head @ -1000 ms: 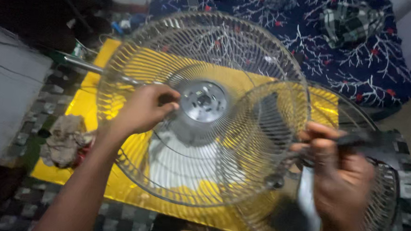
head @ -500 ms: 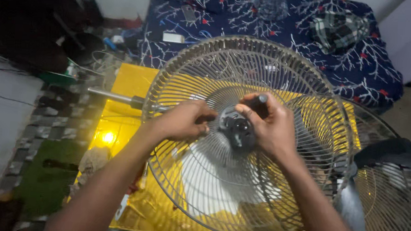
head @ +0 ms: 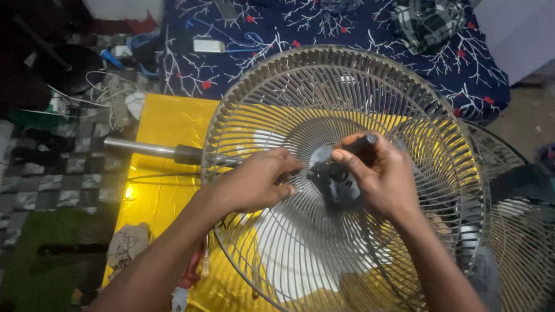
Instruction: The person cleans and services a pedestal fan on a table. They wipe the fan blades with a cloth, remove the blade assembly from the motor shaft, wipe the blades and hub, unscrew the rear grille nut with a screwdriver, and wipe the motor housing and grille.
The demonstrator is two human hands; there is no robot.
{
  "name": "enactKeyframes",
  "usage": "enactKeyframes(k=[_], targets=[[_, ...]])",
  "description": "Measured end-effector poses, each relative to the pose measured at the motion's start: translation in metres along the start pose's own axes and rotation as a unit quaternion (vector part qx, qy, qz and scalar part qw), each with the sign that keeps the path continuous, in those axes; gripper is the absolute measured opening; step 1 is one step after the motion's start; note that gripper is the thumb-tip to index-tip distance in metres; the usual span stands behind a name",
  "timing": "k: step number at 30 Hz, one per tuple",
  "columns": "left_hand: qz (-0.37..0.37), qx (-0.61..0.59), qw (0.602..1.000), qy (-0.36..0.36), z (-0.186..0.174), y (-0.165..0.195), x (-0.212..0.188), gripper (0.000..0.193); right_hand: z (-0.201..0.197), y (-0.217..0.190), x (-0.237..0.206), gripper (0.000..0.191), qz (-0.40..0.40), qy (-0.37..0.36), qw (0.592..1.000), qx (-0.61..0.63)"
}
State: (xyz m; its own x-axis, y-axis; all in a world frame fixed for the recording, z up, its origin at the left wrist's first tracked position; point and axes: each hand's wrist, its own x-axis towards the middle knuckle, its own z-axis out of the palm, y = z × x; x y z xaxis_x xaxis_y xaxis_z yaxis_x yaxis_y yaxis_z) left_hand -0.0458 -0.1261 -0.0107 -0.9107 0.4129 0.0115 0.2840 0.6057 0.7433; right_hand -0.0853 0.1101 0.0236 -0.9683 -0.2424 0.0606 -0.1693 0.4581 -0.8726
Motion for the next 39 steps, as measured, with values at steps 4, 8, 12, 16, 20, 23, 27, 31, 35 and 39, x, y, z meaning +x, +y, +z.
enactKeyframes(k=[4,8,12,16,20,23,27,31,35,39], targets=[[-0.037,-0.010,0.999,-0.022,-0.004,0.002,-0.001,0.053,0.003,0.000,0.003,0.023,-0.011,0.016,0.999,-0.038],[-0.004,-0.028,1.000,0.006,-0.003,-0.002,0.000,0.052,0.004,0.004,0.007,0.025,-0.006,0.022,1.000,-0.012],[-0.017,-0.038,0.999,0.017,0.003,-0.007,0.001,0.050,0.002,0.013,0.009,0.025,-0.020,0.012,1.000,0.013],[-0.019,-0.043,0.999,0.023,0.007,-0.009,0.004,0.050,-0.001,0.022,0.012,0.026,-0.036,-0.004,0.999,0.039],[-0.007,-0.025,0.999,0.030,0.008,-0.008,0.006,0.049,-0.003,0.030,0.017,0.026,-0.009,-0.013,0.997,0.072],[-0.015,-0.030,0.999,0.034,0.010,-0.005,0.006,0.050,-0.004,0.032,0.019,0.027,-0.010,-0.016,0.995,0.102],[-0.034,-0.024,0.998,0.046,0.012,0.007,0.006,0.052,-0.008,0.029,0.017,0.026,-0.043,-0.016,0.997,0.056],[-0.043,0.000,0.998,0.045,0.007,0.030,0.006,0.049,-0.017,0.020,0.014,0.024,-0.103,-0.055,0.993,-0.027],[0.005,-0.110,0.978,0.177,0.001,0.062,0.009,0.041,-0.022,0.014,0.023,0.022,-0.219,-0.071,0.966,-0.116],[0.148,-0.085,0.953,0.249,-0.005,0.081,0.021,0.033,-0.018,0.015,0.038,0.026,-0.338,-0.074,0.932,-0.112]])
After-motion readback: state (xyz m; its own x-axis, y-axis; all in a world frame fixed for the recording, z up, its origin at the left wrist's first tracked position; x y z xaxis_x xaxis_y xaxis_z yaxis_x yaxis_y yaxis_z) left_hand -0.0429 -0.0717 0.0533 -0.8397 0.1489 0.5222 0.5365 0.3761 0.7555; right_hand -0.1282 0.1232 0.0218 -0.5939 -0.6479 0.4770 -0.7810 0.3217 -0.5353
